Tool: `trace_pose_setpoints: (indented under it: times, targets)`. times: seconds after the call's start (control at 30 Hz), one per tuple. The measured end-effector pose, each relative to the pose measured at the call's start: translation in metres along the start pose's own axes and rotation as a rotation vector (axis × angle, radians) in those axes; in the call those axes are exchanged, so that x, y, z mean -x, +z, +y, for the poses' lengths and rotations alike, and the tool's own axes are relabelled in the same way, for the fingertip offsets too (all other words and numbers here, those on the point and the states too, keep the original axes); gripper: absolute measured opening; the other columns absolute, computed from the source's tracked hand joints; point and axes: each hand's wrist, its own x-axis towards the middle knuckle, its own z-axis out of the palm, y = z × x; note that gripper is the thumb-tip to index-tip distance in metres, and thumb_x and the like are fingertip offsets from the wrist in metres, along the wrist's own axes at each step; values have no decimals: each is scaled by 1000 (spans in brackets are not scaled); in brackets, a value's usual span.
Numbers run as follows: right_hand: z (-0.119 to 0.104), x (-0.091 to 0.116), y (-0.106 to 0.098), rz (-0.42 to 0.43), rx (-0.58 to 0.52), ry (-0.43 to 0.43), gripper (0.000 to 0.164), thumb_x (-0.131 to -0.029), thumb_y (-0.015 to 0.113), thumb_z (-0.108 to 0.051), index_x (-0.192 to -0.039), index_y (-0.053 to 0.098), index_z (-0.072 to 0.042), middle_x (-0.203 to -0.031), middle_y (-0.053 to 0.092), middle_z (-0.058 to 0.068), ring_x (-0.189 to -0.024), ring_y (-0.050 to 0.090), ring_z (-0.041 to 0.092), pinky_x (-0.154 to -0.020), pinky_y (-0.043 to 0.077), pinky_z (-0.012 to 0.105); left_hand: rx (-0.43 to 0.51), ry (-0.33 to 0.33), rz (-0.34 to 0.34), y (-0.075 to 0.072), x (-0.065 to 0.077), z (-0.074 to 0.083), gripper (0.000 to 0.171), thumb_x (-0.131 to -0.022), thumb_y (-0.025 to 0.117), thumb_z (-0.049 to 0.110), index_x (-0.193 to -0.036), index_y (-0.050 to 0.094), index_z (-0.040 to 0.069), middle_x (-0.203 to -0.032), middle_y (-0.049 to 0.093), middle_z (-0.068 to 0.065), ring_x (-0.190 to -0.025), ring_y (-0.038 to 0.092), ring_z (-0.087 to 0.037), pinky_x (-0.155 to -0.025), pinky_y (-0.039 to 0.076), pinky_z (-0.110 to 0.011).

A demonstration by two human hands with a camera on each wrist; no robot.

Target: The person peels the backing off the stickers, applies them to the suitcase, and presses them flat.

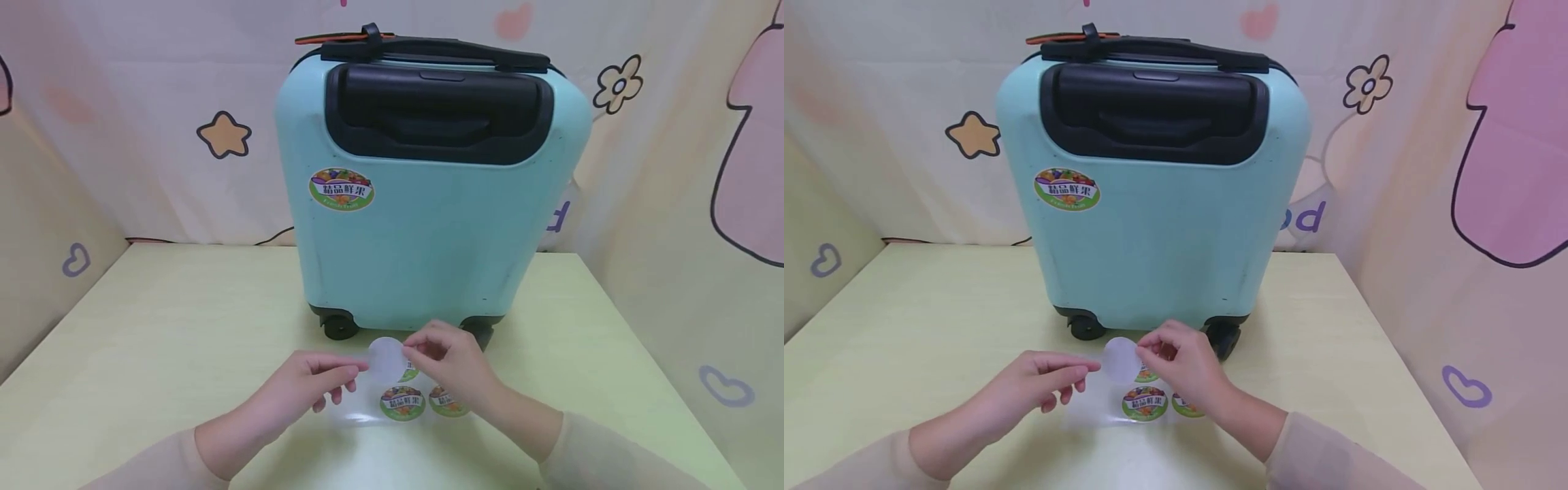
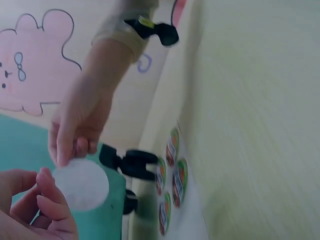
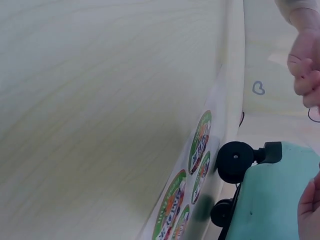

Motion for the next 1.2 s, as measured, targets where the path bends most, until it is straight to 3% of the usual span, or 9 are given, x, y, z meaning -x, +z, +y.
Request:
trace_pose_setpoints:
  times: [0.1, 0.3, 0.47, 0.63, 0.87, 1.03, 1.1, 1.2]
  targets:
    - [-2, 1, 1, 30, 43, -126, 7, -80, 72, -6, -84, 71, -11, -74, 53, -8, -64, 48, 9, -56, 44, 21, 86, -11, -40, 9, -2, 8, 34, -90, 60, 23, -116, 65, 3, -81, 60, -1, -68, 51, -12, -53, 35, -21]
    - [-3, -1, 4, 135, 196, -548, 14, -75, 71, 2, -86, 70, -8, -79, 54, -3, -58, 46, 7, -52, 42, 15, 185, -6, -29, 20, -8, 12, 36, -90, 60, 21, -119, 62, 0, -81, 60, 2, -67, 49, -11, -53, 34, -20]
    - [-5, -2, 6, 199, 310, -729, 6, -84, 65, -8, -87, 70, -8, -80, 55, -3, -55, 49, 6, -52, 39, 8, 216, -8, 17, 25, -13, 13, 35, -90, 61, 22, -116, 64, -1, -80, 62, 4, -65, 49, -9, -53, 34, -20]
    - [-4, -3, 8, 214, 361, -775, 12, -89, 60, -15, -87, 70, -8, -80, 56, -2, -55, 49, 4, -51, 38, 7, 215, -2, 50, 29, -16, 14, 35, -89, 63, 23, -114, 65, -1, -76, 63, 5, -64, 49, -8, -52, 35, -20]
    - [-6, -2, 9, 205, 360, -779, 7, -84, 68, -14, -88, 70, -8, -80, 56, -2, -54, 49, 4, -51, 38, 7, 196, 0, 79, 30, -19, 15, 33, -88, 64, 23, -109, 67, -2, -72, 61, 5, -64, 49, -9, -53, 37, -20]
    - [-5, -3, 8, 192, 352, -791, 16, -91, 61, -22, -89, 70, -9, -82, 57, -3, -53, 50, 5, -51, 36, 6, 160, 20, 107, 27, -22, 12, 29, -87, 64, 21, -103, 68, -3, -70, 58, 4, -65, 50, -11, -54, 38, -22]
    - [-5, -4, 6, 200, 326, -770, 20, -92, 58, -23, -89, 70, -7, -81, 57, -1, -54, 50, 6, -51, 39, 8, 134, 24, 129, 25, -23, 11, 27, -87, 64, 20, -100, 68, -3, -69, 57, 3, -65, 50, -12, -54, 38, -22]
    - [-3, -5, -2, 230, 261, -664, 12, -88, 64, -14, -92, 70, -4, -82, 57, 0, -58, 51, 9, -53, 43, 14, 91, 25, 163, 21, -25, 11, 25, -87, 64, 20, -99, 69, -2, -69, 56, 1, -65, 50, -13, -54, 39, -22]
